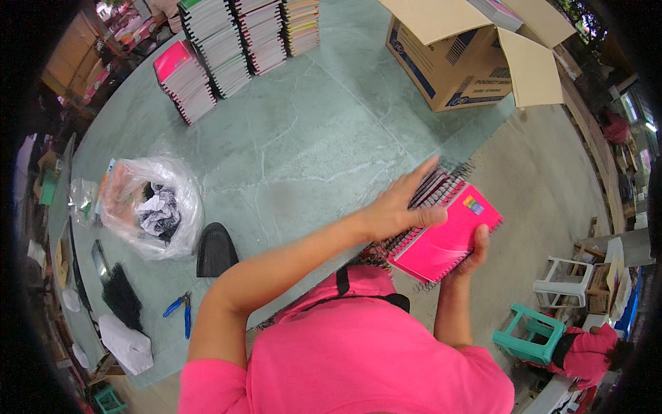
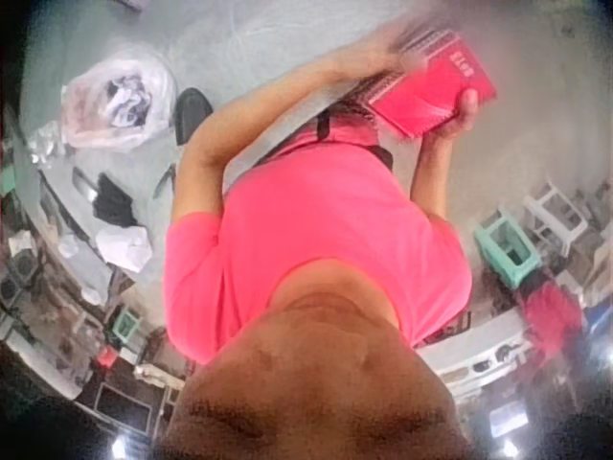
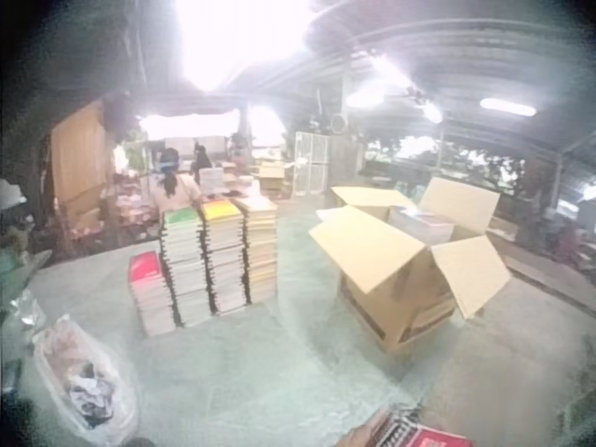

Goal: The person trims the excess spiral bindings on stacks of notebooks using blue pliers and organizes them into neat piles on a large table. They then move the completed stacks and place them into a cardboard box.

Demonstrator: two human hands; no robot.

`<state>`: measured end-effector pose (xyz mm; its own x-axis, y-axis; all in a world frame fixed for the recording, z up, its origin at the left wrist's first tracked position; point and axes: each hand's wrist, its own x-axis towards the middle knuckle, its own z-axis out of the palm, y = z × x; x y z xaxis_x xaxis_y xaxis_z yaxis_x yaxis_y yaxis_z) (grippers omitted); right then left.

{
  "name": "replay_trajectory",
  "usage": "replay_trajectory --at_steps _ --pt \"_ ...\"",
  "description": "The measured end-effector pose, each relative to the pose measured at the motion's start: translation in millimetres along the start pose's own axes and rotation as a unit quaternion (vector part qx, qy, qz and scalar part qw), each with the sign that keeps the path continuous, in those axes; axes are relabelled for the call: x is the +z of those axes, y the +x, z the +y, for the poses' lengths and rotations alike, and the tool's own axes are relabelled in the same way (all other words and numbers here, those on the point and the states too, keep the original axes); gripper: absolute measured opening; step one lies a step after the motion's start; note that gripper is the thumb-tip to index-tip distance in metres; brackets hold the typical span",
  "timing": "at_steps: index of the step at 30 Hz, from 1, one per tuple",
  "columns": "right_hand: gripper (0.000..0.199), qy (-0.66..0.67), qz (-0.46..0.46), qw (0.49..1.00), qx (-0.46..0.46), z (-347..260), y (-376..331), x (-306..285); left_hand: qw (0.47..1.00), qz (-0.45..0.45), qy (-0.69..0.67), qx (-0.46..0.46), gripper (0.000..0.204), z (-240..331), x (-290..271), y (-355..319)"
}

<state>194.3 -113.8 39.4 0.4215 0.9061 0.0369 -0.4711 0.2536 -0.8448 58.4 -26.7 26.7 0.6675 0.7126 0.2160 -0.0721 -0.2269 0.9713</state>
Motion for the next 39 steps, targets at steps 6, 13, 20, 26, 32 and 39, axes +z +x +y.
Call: replay_trajectory --at_steps 6,13,20,26,32,39 --pt "0.112 -0.334 -0.092 0.848 -0.402 76.3 21.2 -14.0 0.925 -0.017 -0.349 -0.148 0.073 -22.5 -36.0 20.9" --pt "0.114 -0.246 -0.131 0.899 -0.338 79.6 9.9 -6.2 0.905 0.032 -0.353 -0.236 0.062 -34.3 -40.7 23.4" --pt "0.121 -0.375 -0.104 0.871 -0.299 88.4 7.8 -22.4 0.904 -0.010 -0.313 -0.291 0.056 -14.4 -49.5 35.4" --pt "0.115 -0.472 -0.135 0.780 -0.389 55.3 22.7 -9.2 0.928 -0.019 -0.280 -0.246 0.052 -11.9 -50.4 33.0" --pt "0.123 -0.304 -0.115 0.887 -0.328 90.7 19.5 -22.9 0.907 0.029 -0.325 -0.266 0.055 -15.5 -34.7 26.1" --pt "0.102 -0.043 -0.105 0.985 0.131 84.3 18.3 -39.1 0.964 0.140 -0.151 -0.169 0.074 -16.0 -34.4 21.0"
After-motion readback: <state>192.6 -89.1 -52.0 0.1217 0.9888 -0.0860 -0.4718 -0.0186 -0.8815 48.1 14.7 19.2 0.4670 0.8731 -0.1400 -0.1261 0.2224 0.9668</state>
